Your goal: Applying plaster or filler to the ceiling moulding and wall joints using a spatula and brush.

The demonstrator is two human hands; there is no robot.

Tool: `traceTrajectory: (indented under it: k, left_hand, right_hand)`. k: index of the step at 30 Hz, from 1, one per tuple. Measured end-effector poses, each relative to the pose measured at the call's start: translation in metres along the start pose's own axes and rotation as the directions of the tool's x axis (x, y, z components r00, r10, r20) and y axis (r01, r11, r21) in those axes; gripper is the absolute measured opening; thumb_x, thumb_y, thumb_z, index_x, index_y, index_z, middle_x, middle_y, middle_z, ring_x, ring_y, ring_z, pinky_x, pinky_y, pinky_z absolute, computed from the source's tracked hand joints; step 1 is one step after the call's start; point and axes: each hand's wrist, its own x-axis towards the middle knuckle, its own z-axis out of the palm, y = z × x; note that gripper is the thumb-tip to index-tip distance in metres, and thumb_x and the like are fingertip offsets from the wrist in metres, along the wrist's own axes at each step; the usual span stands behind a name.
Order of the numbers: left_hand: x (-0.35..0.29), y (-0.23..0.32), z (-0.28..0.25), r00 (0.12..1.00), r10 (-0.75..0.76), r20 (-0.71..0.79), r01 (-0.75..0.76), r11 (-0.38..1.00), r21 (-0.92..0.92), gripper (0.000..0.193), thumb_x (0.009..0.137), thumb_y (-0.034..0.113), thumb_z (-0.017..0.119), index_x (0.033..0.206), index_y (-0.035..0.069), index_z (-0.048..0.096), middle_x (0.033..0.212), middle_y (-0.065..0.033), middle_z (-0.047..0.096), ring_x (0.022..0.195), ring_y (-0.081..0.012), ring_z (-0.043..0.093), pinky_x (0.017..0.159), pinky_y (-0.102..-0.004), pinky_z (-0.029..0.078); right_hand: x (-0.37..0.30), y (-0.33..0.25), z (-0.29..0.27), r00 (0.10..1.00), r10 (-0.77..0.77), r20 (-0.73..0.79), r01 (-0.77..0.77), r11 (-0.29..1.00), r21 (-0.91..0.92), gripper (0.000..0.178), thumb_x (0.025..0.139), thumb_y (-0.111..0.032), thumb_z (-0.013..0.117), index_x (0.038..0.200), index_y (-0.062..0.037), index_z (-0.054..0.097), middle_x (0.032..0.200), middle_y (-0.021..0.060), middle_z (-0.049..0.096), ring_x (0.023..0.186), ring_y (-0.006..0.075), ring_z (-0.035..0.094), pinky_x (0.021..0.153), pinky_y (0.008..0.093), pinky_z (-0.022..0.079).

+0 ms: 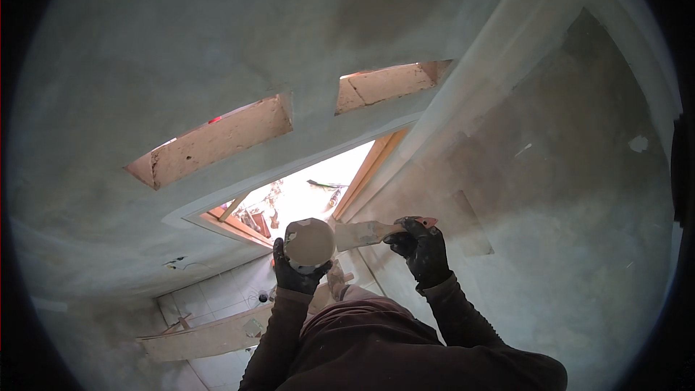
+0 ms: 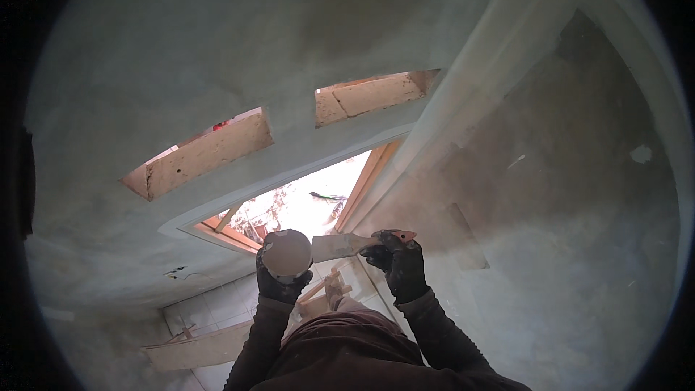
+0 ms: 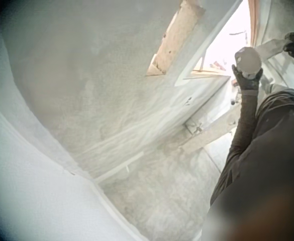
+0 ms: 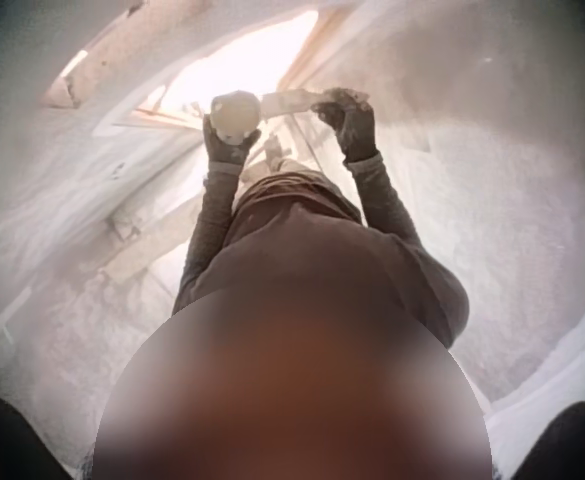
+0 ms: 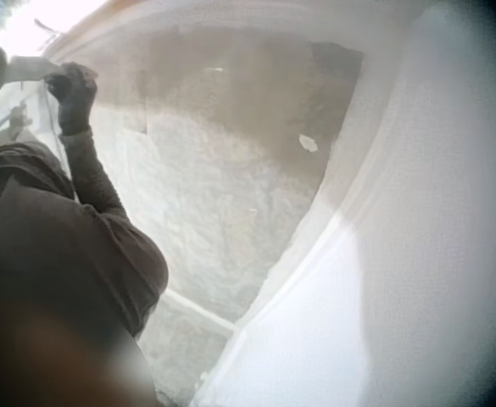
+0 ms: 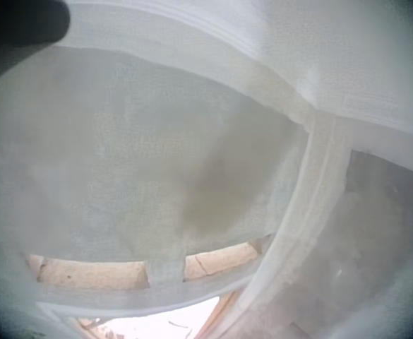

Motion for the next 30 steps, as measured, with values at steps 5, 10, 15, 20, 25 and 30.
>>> traceTrajectory:
  k: [5, 10, 15, 20, 25, 30]
  left_hand:
    - [0.007, -0.003, 0.018, 0.972, 0.229, 0.057, -0.233, 0.886, 0.402, 0.080, 0.072, 0.042, 0.079, 0.136, 0.007, 0.046, 0.130, -0.0112, 0.058, 0.114, -0.0284, 0.061, 0.096, -0.0444, 0.052]
    - [0.003, -0.005, 0.033, 0.852, 0.470, 0.233, -0.472, 0.493, 0.731, 0.087, 0.061, 0.023, 0.093, 0.131, 0.001, 0.046, 0.122, -0.0114, 0.062, 0.107, -0.0262, 0.064, 0.094, -0.0360, 0.055]
    - [-0.011, -0.019, 0.085, 0.758, 0.470, 0.452, -0.416, -0.186, 0.890, 0.030, 0.082, 0.006, 0.077, 0.108, 0.003, 0.061, 0.095, -0.0048, 0.067, 0.093, -0.0190, 0.068, 0.080, -0.0344, 0.055]
    - [-0.014, -0.030, 0.049, 0.835, 0.420, 0.355, -0.432, 0.103, 0.896, 0.050, 0.083, 0.001, 0.070, 0.127, 0.011, 0.049, 0.110, -0.0088, 0.062, 0.109, -0.0271, 0.065, 0.084, -0.0419, 0.058]
    - [-0.031, -0.042, 0.053, 0.923, 0.335, 0.189, -0.325, 0.418, 0.848, 0.045, 0.095, 0.034, 0.058, 0.134, 0.015, 0.048, 0.126, -0.0114, 0.057, 0.127, -0.0352, 0.055, 0.090, -0.0497, 0.057]
    - [-0.034, -0.043, 0.035, 0.922, 0.354, 0.156, -0.299, 0.395, 0.868, 0.063, 0.082, 0.013, 0.076, 0.136, 0.007, 0.044, 0.125, -0.0155, 0.061, 0.114, -0.0285, 0.063, 0.094, -0.0513, 0.058]
  right_hand:
    - [0.033, 0.005, -0.058, 0.991, -0.129, 0.033, 0.128, 0.991, 0.033, 0.021, 0.099, -0.017, 0.062, 0.110, 0.0001, 0.066, 0.093, 0.0112, 0.073, 0.087, 0.0202, 0.072, 0.077, 0.0299, 0.060]
    - [0.091, -0.015, -0.102, 0.947, -0.278, -0.159, 0.321, 0.809, 0.493, 0.019, 0.098, -0.009, 0.061, 0.113, 0.0010, 0.066, 0.107, 0.0148, 0.071, 0.101, 0.0253, 0.070, 0.092, 0.0361, 0.058]
    - [0.208, -0.019, -0.145, 0.329, -0.940, -0.085, 0.686, 0.300, -0.663, 0.018, 0.097, -0.007, 0.062, 0.111, 0.0033, 0.065, 0.104, 0.0144, 0.068, 0.096, 0.0259, 0.069, 0.089, 0.0362, 0.059]
    - [0.319, -0.012, -0.143, 0.441, -0.757, -0.482, 0.790, 0.582, -0.192, 0.021, 0.092, -0.003, 0.070, 0.111, 0.0030, 0.064, 0.113, 0.0117, 0.063, 0.100, 0.0192, 0.064, 0.089, 0.0335, 0.058]
    - [0.358, -0.021, -0.114, 0.684, -0.335, -0.649, 0.706, 0.531, 0.469, 0.020, 0.091, -0.003, 0.067, 0.111, 0.0009, 0.065, 0.112, 0.0091, 0.063, 0.103, 0.0217, 0.063, 0.089, 0.0349, 0.059]
    - [0.375, -0.031, -0.114, 0.588, -0.389, -0.709, 0.786, 0.482, 0.388, 0.019, 0.088, 0.000, 0.068, 0.106, 0.0027, 0.068, 0.099, 0.0089, 0.067, 0.083, 0.0195, 0.067, 0.075, 0.0304, 0.059]
